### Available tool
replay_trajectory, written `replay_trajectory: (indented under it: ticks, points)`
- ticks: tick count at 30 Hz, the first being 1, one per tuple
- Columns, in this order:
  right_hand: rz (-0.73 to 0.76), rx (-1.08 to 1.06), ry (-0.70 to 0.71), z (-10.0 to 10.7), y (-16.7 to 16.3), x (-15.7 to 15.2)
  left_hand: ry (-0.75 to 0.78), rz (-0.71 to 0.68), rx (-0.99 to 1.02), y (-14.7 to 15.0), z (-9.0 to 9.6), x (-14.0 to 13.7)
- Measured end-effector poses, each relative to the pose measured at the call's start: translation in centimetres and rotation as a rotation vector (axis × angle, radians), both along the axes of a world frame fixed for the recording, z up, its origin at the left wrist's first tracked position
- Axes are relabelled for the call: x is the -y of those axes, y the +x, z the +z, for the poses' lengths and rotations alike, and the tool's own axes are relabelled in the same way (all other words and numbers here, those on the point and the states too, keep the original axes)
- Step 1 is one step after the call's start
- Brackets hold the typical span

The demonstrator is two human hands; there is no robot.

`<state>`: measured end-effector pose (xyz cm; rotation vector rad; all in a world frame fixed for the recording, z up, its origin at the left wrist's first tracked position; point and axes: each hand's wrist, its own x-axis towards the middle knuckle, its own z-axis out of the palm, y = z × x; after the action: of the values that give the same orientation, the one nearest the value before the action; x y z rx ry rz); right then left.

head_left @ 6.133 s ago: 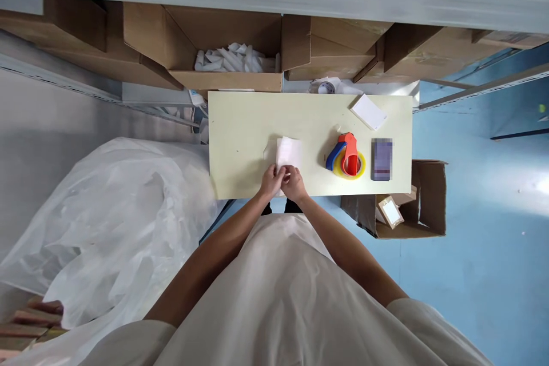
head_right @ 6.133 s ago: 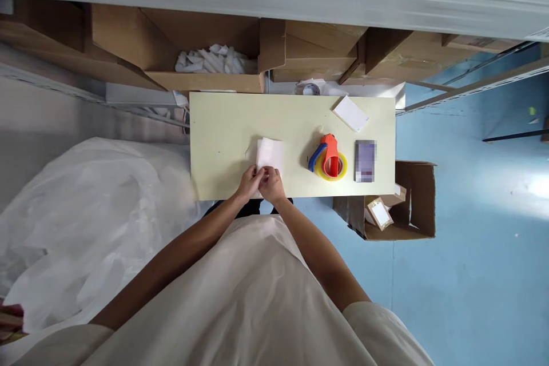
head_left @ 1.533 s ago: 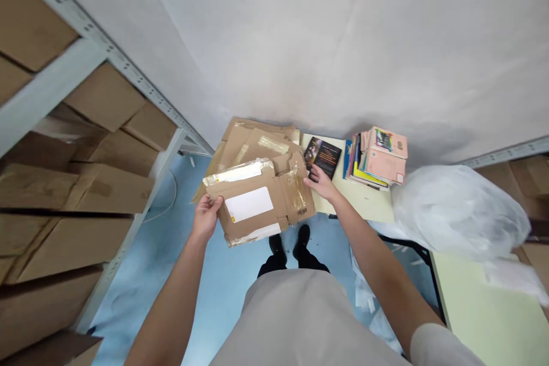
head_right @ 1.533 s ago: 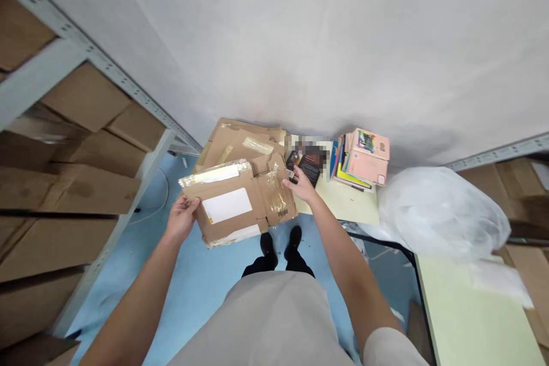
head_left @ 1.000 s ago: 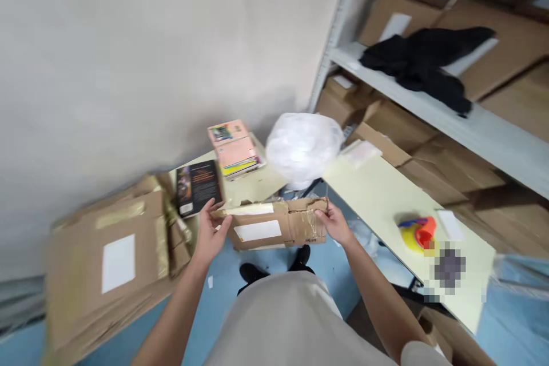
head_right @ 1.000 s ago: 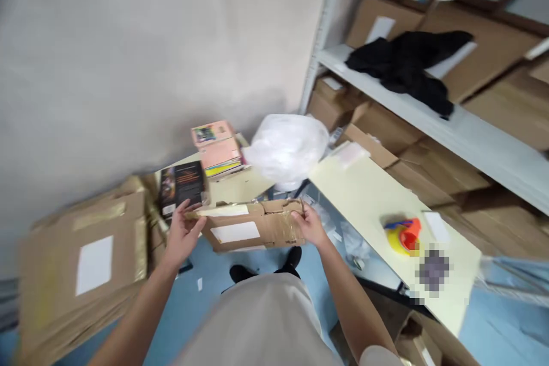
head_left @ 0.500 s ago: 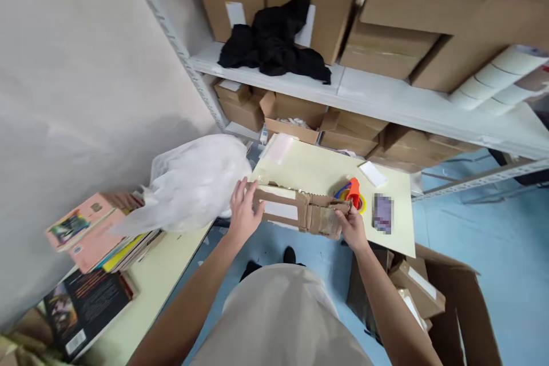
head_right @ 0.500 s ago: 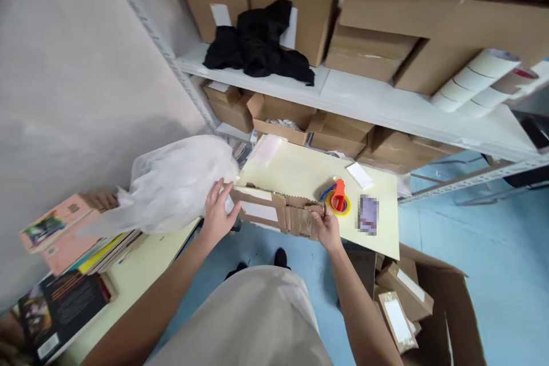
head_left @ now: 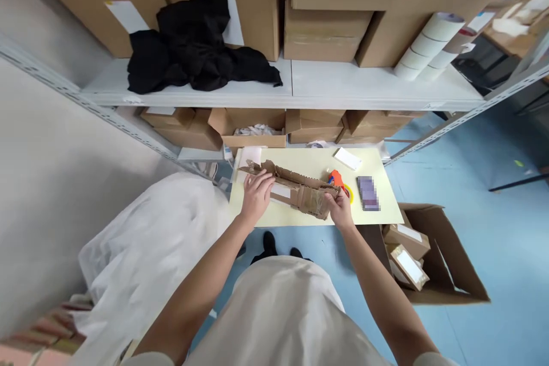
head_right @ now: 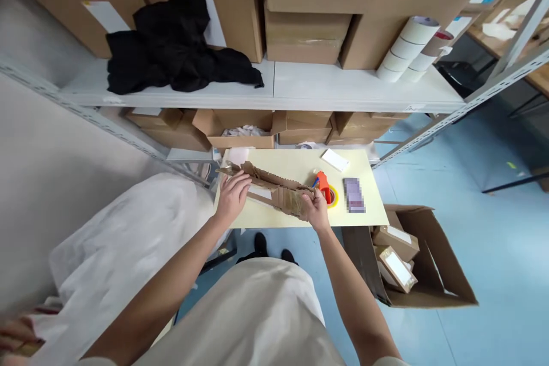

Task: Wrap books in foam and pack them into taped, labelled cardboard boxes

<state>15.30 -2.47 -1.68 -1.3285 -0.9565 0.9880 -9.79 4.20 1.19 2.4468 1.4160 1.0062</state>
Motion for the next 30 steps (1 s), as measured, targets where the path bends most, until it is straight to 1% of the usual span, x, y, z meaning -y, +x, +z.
replay_trajectory:
  ticks: [5,8,10,13,16,19,21,24,26,27,28,30]
  points:
    - [-0.017,0.052,-0.076,-0.9,-1.9,-0.6,-0.085,-0.091,0.064,-1.6,-1.3,-2.8]
    - [-0.011,0.096,-0.113,-1.2,-2.3,-0.6,-0.145,-0.171,0.078,-2.4,-1.8,-3.5]
    - [0.018,0.14,-0.117,-1.0,-2.0,-0.6,-0.159,-0.211,0.08,-2.7,-1.9,-3.6]
    - [0.073,0.26,-0.146,0.0,-1.2,-0.7,-0.146,-0.244,0.032,-2.9,-1.5,-3.0]
    - [0.053,0.462,-0.226,0.5,-0.6,-1.0,-0.129,-0.218,-0.072,-2.8,-1.1,-1.6]
    - [-0.025,0.608,-0.276,0.0,-0.8,-1.7,-0.131,-0.214,-0.163,-2.1,-1.2,0.2]
    - [-0.069,0.629,-0.281,-0.6,-1.2,-2.4,-0.138,-0.243,-0.205,-1.5,-1.3,1.0]
    - [-0.063,0.616,-0.264,-1.2,-1.3,-4.2,-0.164,-0.25,-0.199,-0.7,-1.0,1.4]
    - [-0.025,0.625,-0.269,-1.2,-0.7,-5.7,-0.164,-0.214,-0.144,-0.6,-0.4,1.1]
    - [0.004,0.634,-0.275,-1.1,-0.2,-6.5,-0.153,-0.17,-0.109,-0.7,-0.1,0.7]
    - [0.04,0.64,-0.276,-1.0,0.4,-7.3,-0.135,-0.097,-0.072,-1.0,0.2,0.2]
    - [0.117,0.637,-0.255,-0.7,1.5,-8.6,-0.124,0.123,-0.013,-1.7,0.6,-1.3]
